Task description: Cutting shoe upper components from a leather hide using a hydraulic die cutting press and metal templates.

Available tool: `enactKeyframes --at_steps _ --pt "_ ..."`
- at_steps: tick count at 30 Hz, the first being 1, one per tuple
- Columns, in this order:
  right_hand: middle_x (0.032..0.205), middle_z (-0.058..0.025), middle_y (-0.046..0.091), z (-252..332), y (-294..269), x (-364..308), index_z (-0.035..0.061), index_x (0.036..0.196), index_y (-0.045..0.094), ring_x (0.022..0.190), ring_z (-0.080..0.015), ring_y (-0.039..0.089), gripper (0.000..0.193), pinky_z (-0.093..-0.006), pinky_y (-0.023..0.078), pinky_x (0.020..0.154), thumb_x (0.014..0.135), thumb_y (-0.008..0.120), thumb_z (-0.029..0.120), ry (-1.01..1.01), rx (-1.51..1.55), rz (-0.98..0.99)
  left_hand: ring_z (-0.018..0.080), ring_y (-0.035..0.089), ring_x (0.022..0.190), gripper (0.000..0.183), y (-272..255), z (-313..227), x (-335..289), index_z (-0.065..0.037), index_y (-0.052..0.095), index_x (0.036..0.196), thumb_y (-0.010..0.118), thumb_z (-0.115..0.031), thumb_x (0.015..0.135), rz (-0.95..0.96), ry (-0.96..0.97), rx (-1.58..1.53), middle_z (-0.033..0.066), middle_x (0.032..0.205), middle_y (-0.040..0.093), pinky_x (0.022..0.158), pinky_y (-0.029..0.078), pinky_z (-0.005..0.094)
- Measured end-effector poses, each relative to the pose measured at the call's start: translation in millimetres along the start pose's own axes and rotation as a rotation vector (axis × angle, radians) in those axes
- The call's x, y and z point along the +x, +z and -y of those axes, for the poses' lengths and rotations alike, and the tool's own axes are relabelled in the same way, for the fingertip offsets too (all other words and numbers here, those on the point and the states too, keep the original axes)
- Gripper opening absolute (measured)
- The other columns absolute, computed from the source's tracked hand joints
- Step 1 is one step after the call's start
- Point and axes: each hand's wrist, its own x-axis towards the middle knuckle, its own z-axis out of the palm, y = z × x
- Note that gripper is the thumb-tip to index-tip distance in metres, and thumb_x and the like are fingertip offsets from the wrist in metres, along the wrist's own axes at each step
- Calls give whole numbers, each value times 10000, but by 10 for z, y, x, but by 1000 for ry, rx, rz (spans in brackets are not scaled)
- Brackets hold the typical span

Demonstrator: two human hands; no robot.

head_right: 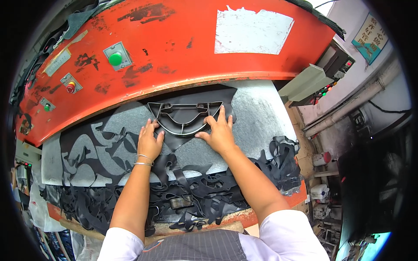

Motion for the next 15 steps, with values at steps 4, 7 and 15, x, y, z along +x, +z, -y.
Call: enactKeyframes --at_steps 4,7,15 --pt "1344 -388 396 -48 76 -5 117 1011 613 1383 -490 243 556 -661 217 1074 633 822 466 -49 2 -70 333 428 1327 297 4 23 6 -44 573 1091 659 -172 837 -20 6 -36 162 1291 590 1112 298 460" --pt "1332 -391 413 -73 102 -21 118 995 618 1376 -489 262 552 -658 226 1070 624 823 473 -67 -2 -100 328 438 1318 304 2 15 44 -48 571 1089 666 -176 830 8 -14 -75 158 1290 592 1117 290 458" --pt "1370 -378 387 30 63 2 142 1054 608 1370 -461 298 581 -604 245 1091 644 801 504 -47 -113 -36 298 473 1297 334 -113 109 85 -52 584 1097 688 -200 816 19 4 -99 135 1312 584 1098 320 436"
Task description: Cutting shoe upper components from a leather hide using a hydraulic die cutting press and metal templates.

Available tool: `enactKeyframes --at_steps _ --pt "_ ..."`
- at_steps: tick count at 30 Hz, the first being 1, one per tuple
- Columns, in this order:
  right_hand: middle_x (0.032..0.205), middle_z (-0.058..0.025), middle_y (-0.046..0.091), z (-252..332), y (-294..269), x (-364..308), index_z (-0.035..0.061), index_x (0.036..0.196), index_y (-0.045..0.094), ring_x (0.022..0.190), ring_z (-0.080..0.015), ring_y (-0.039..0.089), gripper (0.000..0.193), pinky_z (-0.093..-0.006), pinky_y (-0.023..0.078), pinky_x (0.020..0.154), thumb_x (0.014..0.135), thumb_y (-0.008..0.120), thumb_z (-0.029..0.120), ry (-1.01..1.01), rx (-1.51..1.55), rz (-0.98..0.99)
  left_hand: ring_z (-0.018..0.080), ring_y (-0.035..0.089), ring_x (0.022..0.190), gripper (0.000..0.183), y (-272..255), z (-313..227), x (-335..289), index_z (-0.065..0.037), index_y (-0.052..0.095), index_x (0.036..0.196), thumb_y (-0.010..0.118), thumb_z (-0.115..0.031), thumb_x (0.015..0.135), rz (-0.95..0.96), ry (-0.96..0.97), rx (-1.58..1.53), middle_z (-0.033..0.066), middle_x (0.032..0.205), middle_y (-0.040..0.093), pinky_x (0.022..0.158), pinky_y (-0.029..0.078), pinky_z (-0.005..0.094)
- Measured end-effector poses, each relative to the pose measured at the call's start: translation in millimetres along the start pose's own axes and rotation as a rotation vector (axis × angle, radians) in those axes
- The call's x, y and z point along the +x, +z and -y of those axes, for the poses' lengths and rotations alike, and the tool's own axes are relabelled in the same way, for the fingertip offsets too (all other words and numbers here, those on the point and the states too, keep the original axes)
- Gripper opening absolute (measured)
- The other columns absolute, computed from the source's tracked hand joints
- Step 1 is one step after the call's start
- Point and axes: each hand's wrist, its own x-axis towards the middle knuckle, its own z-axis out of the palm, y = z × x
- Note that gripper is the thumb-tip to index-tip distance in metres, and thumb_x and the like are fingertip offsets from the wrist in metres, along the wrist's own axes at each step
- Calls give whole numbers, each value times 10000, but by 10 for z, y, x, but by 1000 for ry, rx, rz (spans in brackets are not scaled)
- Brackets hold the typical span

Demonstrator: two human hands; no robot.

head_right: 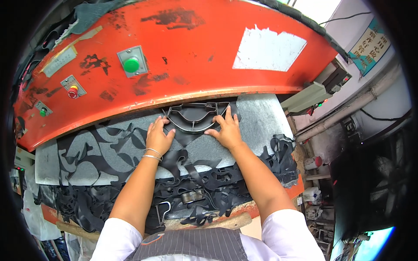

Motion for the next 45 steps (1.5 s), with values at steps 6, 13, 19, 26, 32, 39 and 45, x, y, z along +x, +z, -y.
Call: enactKeyframes --at_steps 6,13,19,26,32,39,45 --pt "1381 -297 432 503 -596 -347 134 1298 538 1262 -426 460 692 -497 390 1035 714 810 388 136 42 -184 211 573 1161 295 -1235 464 -395 -22 657 1104 700 -168 852 -258 -199 -562 116 1186 646 977 450 346" --pt "1056 -137 629 2157 -880 -79 27 1244 524 880 -253 637 615 -382 529 766 760 797 288 -150 582 -225 262 376 1367 603 -2841 1683 -531 30 339 1438 595 -119 914 -1096 -318 -189 197 1507 344 1119 299 363" --pt "791 -124 659 2736 -750 166 70 950 504 730 -340 651 258 -400 503 605 854 688 223 -169 285 -378 252 409 1354 537 -3628 1984 -994 28 352 1438 489 -70 927 -779 -271 -253 191 1484 393 1088 320 313" --pt "821 -157 641 2148 -459 -1654 78 900 591 759 -375 634 303 -458 502 646 837 673 363 -306 195 378 164 600 628 214 -2508 819 -2564 -9 686 853 639 -218 857 -141 -197 -255 70 693 649 616 486 321" --pt "1060 -114 614 1888 -602 -2859 60 1043 619 1042 -306 567 505 -399 483 850 720 765 420 -371 87 542 285 635 703 129 -1817 0 -3552 -63 714 776 694 -191 786 72 -62 -109 84 758 668 645 504 362" --pt "946 -83 583 1880 -526 -2914 69 940 629 975 -268 561 434 -371 487 823 602 826 255 -284 13 360 302 578 698 165 -1629 -116 -3460 -69 668 652 704 -200 745 40 -59 119 76 687 607 635 461 415" --pt "951 -83 584 1720 -594 -2746 53 943 637 978 -263 552 421 -364 474 830 611 810 244 -375 86 453 294 576 683 200 -1735 -161 -3298 -62 655 629 710 -225 731 115 -22 194 85 677 617 693 413 410"
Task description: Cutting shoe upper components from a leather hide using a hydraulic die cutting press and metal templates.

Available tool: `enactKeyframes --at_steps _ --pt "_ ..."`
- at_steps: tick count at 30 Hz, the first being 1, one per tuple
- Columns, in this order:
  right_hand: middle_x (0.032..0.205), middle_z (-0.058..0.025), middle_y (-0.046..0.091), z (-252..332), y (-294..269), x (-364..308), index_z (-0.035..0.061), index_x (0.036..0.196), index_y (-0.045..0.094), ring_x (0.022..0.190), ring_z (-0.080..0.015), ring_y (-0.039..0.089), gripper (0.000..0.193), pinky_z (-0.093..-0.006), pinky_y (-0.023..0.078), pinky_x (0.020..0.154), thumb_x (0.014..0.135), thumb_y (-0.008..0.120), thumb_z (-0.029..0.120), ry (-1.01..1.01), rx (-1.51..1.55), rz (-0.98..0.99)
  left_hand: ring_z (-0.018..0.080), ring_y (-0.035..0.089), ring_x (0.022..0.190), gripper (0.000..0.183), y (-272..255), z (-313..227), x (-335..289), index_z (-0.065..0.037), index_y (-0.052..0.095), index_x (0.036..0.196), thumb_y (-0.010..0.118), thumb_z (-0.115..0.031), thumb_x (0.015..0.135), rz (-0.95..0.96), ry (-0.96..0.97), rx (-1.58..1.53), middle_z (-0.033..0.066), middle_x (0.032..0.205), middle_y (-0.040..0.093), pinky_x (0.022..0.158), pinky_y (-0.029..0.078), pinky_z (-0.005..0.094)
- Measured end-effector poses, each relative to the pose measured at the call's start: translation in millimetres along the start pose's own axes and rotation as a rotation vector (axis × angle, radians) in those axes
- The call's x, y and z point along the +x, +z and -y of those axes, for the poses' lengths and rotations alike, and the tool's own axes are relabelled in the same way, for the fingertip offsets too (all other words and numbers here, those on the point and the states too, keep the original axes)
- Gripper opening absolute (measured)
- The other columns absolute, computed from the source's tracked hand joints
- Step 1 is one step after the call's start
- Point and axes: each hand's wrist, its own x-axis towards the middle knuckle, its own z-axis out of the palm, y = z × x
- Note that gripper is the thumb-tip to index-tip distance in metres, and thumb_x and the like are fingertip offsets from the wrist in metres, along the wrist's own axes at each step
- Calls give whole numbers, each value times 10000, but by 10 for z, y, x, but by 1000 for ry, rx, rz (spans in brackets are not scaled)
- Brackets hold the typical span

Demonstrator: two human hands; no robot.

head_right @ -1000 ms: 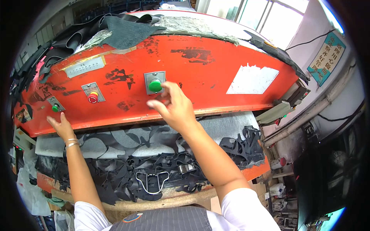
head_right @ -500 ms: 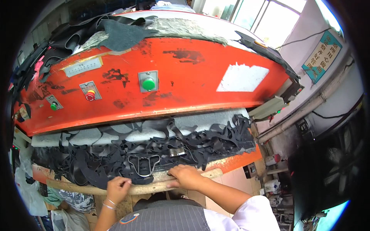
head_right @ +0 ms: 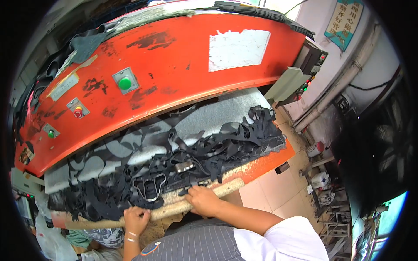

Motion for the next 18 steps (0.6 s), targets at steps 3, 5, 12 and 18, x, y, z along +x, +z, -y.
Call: enactKeyframes --at_steps 3,5,12,18 --pt "942 -129 639 -361 -265 149 56 993 660 928 -317 610 388 -408 496 800 724 745 323 -117 271 215 280 594 713 176 -298 -24 277 -91 671 636 712 -228 737 257 -73 -134 82 712 647 722 405 397" --pt "910 -159 669 -633 -603 368 64 998 671 854 -364 646 353 -460 507 742 809 664 362 -57 470 150 269 610 751 148 -427 -49 610 -110 686 649 716 -221 742 238 -153 -109 70 752 675 737 407 393" --pt "1014 -115 617 -1756 -871 1915 74 995 640 984 -304 579 292 -427 432 859 792 698 275 31 -11 -489 311 631 946 198 357 -627 2570 -50 679 913 702 -203 788 -85 331 -304 109 981 679 845 469 404" --pt "871 -104 562 -2141 -744 2309 89 840 659 890 -297 569 195 -429 439 807 738 715 246 -14 -149 -429 367 549 1159 341 1275 -700 3143 -22 603 1154 637 -156 842 57 117 -143 193 1245 578 971 455 416"
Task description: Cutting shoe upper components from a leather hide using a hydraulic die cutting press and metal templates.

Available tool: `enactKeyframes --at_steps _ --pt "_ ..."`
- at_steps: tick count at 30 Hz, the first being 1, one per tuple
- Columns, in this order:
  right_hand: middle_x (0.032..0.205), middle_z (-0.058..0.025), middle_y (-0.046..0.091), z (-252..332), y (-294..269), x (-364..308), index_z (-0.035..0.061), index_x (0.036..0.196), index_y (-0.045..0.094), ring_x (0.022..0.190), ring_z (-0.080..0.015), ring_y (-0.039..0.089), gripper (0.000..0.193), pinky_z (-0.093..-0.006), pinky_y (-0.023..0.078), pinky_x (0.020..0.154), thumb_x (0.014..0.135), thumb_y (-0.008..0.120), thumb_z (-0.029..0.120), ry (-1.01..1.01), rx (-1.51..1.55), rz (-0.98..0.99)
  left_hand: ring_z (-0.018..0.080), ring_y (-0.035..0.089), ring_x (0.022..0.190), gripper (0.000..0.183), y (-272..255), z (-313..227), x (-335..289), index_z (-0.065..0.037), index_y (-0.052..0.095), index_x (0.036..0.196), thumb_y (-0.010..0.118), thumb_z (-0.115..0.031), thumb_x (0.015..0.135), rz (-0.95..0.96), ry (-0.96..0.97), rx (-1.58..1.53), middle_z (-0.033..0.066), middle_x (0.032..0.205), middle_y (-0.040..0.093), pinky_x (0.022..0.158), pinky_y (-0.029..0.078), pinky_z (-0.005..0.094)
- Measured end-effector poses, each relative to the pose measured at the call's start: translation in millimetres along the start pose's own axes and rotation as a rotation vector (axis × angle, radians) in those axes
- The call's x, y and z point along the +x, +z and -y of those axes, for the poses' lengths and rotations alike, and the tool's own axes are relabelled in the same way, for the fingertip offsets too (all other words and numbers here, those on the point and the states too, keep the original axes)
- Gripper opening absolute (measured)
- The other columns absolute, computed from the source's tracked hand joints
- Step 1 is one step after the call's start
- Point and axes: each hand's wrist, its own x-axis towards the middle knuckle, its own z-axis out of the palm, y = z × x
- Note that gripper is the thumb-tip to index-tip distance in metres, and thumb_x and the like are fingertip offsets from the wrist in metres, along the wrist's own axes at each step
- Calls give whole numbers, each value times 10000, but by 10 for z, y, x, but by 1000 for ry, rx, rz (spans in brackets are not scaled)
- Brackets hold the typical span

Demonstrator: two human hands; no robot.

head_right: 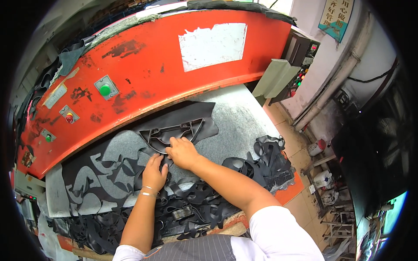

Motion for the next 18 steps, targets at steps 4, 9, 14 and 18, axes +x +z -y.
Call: enactKeyframes --at_steps 4,9,14,18 --pt "824 -120 561 -153 -242 118 60 773 655 844 -317 582 144 -417 475 721 756 700 196 37 263 -120 353 512 1224 325 72 -43 -8 -32 606 1164 612 -141 858 -83 67 68 178 1254 581 1004 434 408" --pt "827 -83 561 -413 -1072 -179 36 924 699 799 -231 565 178 -333 458 722 798 720 160 189 617 -336 334 519 1227 315 88 6 -136 -35 623 1151 614 -151 859 -118 31 73 164 1268 584 1016 430 399" --pt "879 -58 502 -567 -1896 -664 9 877 683 864 -185 493 182 -298 407 793 795 731 165 221 491 -567 331 515 1236 333 118 12 -169 -41 624 1164 622 -161 853 -123 44 86 165 1283 579 1026 426 394" --pt "908 -65 497 -572 -2103 -992 19 876 652 937 -203 483 202 -319 388 858 789 742 178 369 465 -485 336 513 1235 375 -9 0 -175 -28 615 1193 629 -189 855 -15 28 74 175 1287 576 1032 418 398"
